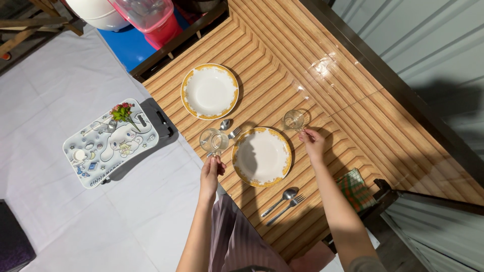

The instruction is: Arranging plates, glasses, and cutlery on a table and cleaning a spoon with a cloth

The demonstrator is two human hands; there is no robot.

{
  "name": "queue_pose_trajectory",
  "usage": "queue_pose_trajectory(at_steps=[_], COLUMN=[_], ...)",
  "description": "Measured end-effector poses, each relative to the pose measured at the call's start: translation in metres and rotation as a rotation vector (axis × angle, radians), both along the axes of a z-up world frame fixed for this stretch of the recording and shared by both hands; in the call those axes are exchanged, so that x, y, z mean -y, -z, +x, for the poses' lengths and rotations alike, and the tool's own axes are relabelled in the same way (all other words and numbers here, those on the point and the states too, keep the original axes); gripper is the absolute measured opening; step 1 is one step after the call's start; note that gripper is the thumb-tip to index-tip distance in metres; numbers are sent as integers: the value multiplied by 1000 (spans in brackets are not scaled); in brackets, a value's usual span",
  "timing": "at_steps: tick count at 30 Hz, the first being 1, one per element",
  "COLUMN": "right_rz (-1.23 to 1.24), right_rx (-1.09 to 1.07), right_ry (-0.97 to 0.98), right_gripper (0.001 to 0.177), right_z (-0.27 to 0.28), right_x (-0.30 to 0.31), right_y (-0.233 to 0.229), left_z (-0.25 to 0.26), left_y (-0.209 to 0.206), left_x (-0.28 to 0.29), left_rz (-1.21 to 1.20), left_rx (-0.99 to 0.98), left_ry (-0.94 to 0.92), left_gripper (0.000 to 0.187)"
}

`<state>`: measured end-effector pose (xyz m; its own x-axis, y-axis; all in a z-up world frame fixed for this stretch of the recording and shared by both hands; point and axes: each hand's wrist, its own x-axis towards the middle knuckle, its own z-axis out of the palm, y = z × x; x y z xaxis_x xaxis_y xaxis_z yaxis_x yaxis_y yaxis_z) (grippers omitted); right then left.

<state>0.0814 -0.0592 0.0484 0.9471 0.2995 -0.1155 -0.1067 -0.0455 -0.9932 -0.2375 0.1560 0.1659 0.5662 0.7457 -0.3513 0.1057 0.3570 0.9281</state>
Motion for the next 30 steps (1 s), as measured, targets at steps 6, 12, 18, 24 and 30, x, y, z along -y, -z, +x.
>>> queue_pose_trajectory(at_steps=[6,12,18,24,30], right_rz=[-151,-110,-159,-176,-211], right_rx=[43,92,149,189,304], right_ry=[-57,-68,-67,-39,-72], right_gripper=[22,15,14,14,10], right_z=[-3,6,-5,-8,-39], right_x=[2,3,19,61,96], right_y=[-8,8,6,54,46], left_z=[-3,-8,-14,-13,-14], left_y=[-9,-6,-8,-5,-12], left_x=[3,5,4,6,20], left_rz=[-1,-5,12,31,23], left_rx=[-22,-28,-15,18,48], left_ry=[-4,-12,-6,7,53], left_gripper=[30,30,30,30,29])
